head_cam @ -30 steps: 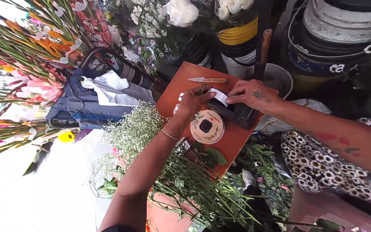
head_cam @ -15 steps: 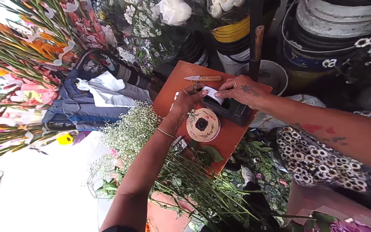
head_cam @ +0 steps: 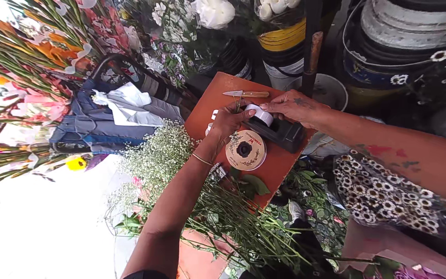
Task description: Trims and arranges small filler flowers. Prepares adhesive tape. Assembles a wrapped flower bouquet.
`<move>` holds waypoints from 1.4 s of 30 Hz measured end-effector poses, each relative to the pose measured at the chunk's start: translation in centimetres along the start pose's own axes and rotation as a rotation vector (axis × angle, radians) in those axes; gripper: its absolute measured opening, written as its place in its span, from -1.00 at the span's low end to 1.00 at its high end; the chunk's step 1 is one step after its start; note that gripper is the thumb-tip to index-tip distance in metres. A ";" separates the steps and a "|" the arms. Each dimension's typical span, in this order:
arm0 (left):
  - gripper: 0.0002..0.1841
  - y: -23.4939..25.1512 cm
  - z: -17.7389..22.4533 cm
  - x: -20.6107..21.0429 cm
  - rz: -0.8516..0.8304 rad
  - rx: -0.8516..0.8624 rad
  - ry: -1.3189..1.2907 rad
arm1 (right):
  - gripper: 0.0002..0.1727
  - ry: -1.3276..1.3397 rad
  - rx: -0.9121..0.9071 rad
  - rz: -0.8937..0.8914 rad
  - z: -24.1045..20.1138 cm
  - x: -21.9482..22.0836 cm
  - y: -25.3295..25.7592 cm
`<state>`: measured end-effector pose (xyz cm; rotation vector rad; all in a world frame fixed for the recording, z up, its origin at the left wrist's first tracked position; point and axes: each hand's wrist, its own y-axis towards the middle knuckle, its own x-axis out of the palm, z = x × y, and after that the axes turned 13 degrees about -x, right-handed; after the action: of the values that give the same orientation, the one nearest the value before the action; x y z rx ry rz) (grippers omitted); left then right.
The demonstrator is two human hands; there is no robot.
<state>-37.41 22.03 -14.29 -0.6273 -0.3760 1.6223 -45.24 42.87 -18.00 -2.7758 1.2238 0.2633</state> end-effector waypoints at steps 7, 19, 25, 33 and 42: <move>-0.71 -0.6 0.1 0.5 0.023 0.019 0.007 | -0.97 0.110 0.040 0.007 -1.1 -0.5 -0.2; -0.73 -0.9 -0.2 1.1 0.033 0.047 -0.001 | -0.69 0.081 0.017 0.145 -0.1 1.5 0.3; -0.66 -0.2 -0.5 0.0 0.024 0.010 -0.020 | -0.72 -0.017 -0.183 -0.022 0.0 0.6 -0.7; -0.72 -4.0 -0.6 -2.4 0.154 0.014 0.101 | -0.56 -0.715 -0.436 -0.044 -0.8 2.1 -1.6; -0.65 -18.3 -3.9 -5.2 0.185 0.106 0.360 | -0.41 -0.769 -0.310 -0.031 -1.9 2.9 -1.8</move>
<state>-20.18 19.31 -5.89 -0.8744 0.0325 1.6502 -41.81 41.69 -16.68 -2.4676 0.9774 1.4504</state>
